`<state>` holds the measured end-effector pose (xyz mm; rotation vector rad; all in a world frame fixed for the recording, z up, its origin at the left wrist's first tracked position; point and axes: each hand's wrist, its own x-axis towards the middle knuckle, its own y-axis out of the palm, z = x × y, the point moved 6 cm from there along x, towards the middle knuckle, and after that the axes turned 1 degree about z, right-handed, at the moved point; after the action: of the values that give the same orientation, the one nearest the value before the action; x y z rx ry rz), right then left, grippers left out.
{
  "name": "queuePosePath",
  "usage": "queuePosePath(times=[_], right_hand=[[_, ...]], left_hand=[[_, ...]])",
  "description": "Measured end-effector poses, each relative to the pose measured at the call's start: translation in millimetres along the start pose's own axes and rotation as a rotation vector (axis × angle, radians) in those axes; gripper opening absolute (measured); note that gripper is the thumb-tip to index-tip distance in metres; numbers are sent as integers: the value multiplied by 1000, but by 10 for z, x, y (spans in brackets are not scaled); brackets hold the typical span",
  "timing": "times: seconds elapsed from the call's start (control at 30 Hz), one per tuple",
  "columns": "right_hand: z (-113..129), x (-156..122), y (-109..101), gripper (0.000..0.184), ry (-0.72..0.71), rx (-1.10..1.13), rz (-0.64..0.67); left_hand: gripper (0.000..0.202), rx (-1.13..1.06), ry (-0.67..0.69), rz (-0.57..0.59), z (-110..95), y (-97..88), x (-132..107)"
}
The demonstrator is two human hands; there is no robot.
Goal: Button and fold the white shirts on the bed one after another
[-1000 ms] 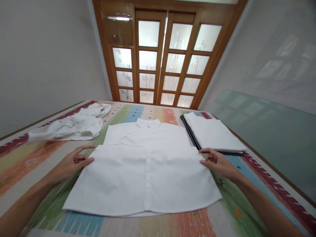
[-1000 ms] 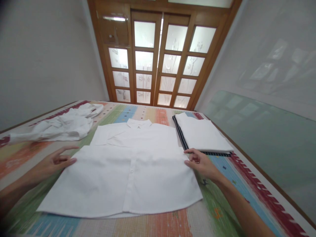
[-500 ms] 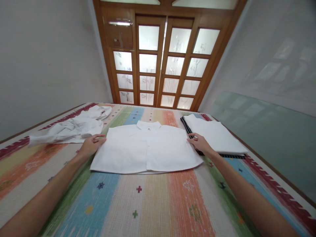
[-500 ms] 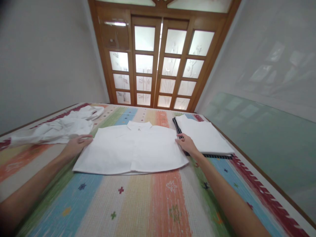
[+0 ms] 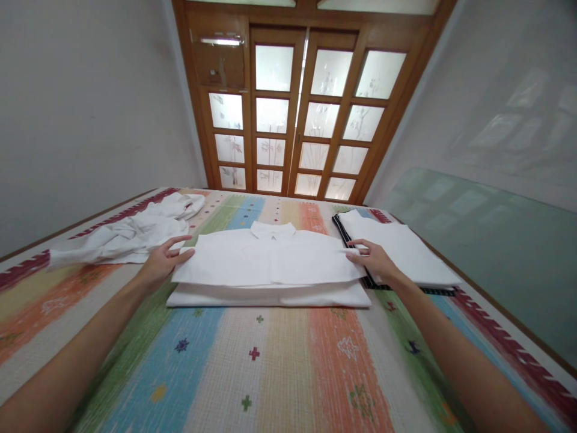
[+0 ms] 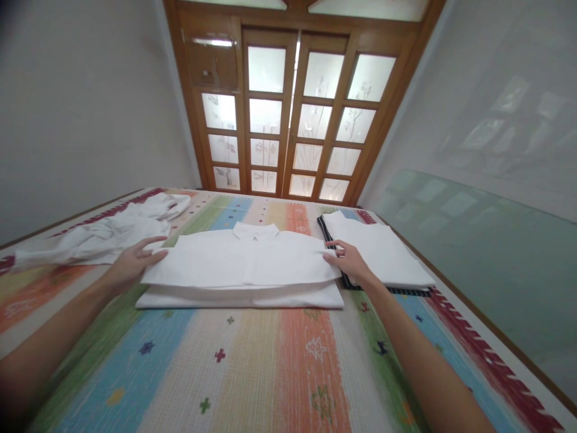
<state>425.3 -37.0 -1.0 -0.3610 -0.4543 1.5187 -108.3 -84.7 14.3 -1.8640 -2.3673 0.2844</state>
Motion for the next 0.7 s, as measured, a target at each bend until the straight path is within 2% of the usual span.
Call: queuePosePath(times=[0.07, 0.17, 0.3, 0.37, 0.47, 0.57, 0.63, 0.7], right_hand=[[-29, 135, 29, 54, 20, -93, -105], [-37, 242, 57, 49, 57, -168, -104], [-49, 242, 8, 49, 120, -43, 85], [-49, 257, -23, 41, 146, 102, 136], [-41, 360, -40, 24, 183, 389, 12], [-14, 467, 104, 12, 225, 609, -80], [22, 491, 233, 13, 228, 646, -66], [39, 447, 285, 19, 210, 514, -74]], left_hand=[[57, -64, -23, -104, 81, 74, 132], [56, -76, -95, -144, 238, 132, 241], [78, -135, -76, -7, 260, 61, 264], [78, -191, -59, 58, 191, 26, 287], [55, -321, -11, -17, 36, 18, 401], [29, -490, 13, -104, -57, 143, 551], [23, -508, -33, -72, -33, 270, 621], [26, -352, -62, -71, 38, 301, 623]])
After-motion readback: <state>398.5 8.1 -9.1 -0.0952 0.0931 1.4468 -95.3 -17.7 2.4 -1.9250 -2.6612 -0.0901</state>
